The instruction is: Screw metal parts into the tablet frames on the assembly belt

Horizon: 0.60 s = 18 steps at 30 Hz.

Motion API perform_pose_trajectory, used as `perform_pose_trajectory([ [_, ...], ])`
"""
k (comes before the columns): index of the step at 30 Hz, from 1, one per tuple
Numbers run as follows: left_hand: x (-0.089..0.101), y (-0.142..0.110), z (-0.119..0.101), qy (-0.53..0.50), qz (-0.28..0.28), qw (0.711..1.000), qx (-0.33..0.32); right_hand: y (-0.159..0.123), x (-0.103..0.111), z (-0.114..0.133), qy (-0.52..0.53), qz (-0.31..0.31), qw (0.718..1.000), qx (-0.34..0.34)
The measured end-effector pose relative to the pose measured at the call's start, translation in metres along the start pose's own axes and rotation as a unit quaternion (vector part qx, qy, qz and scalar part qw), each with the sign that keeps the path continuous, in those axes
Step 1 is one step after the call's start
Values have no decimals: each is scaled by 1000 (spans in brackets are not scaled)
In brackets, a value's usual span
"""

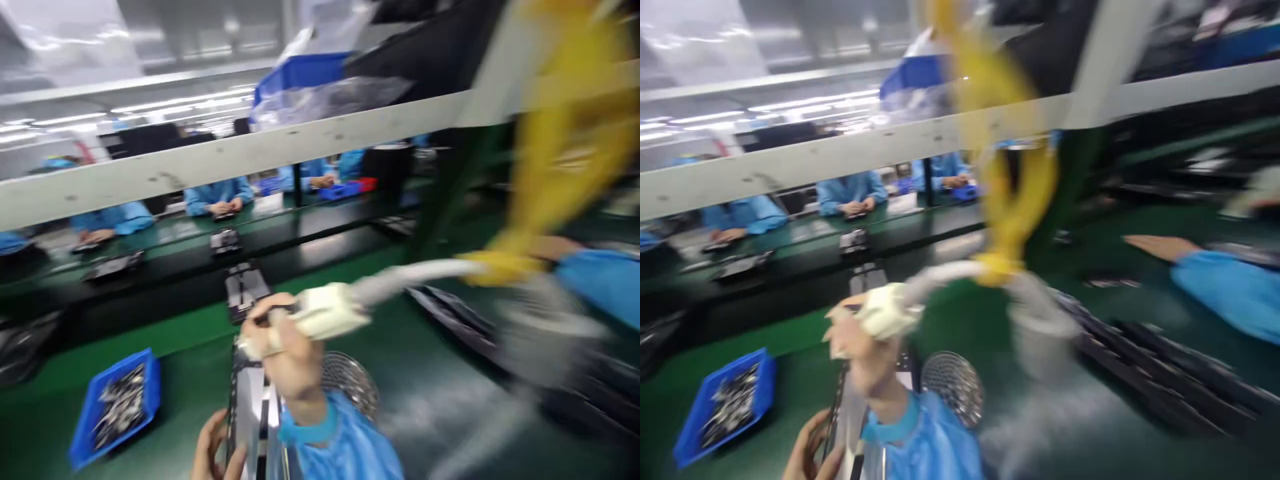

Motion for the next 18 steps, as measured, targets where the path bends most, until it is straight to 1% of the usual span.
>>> perform_pose_trajectory([
  [1, 11, -7, -3, -19, -39, 999, 1, 2, 3, 2, 45, 13, 999, -12],
  [2, 22, -5, -10, -35, -71, 997, -10, 5, 8, 6, 100, 2, 995, 8],
  [3, 35, 6, -20, -48, -96, 994, -24, 7, 11, 11, 131, -1, 991, 21],
  [4, 49, 23, -32, -43, -113, 992, -43, 9, 15, 16, 146, 0, 989, 28],
  [5, 62, 46, -44, -29, -111, 992, -52, 9, 18, 21, 154, 0, 987, 37],
  [6, 75, 74, -55, -2, -112, 993, -39, 8, 21, 25, 151, 3, 988, 40],
  [7, 88, 104, -64, 40, -129, 991, -6, 7, 23, 29, 146, 5, 988, 41],
  [8, 99, 134, -72, 61, -144, 988, 11, 5, 24, 32, 142, 7, 989, 44],
  [10, 117, 189, -82, 98, -164, 981, 35, 3, 26, 35, 141, 17, 988, 53],
  [12, 132, 229, -84, 144, -184, 971, 61, 3, 26, 36, 147, 32, 987, 65],
  [13, 139, 242, -82, 168, -192, 964, 73, 3, 25, 35, 148, 35, 986, 66],
  [15, 148, 255, -76, 214, -202, 951, 91, 2, 22, 34, 149, 29, 986, 63],
  [16, 149, 257, -74, 234, -200, 947, 92, 0, 19, 32, 149, 23, 987, 62],
  [17, 145, 258, -74, 253, -192, 944, 85, -2, 16, 30, 151, 17, 986, 64],
  [18, 136, 260, -75, 269, -177, 944, 70, -4, 12, 29, 152, 15, 986, 68],
])
Point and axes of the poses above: each hand's wrist, its own y-axis towards the middle knuckle, its own x-axis out of the back of the hand, z = x × y, the point moved 2 cm from there along y, towards the middle knuckle, and after that the axes turned 3 degrees about -x, right-handed, at the moved point
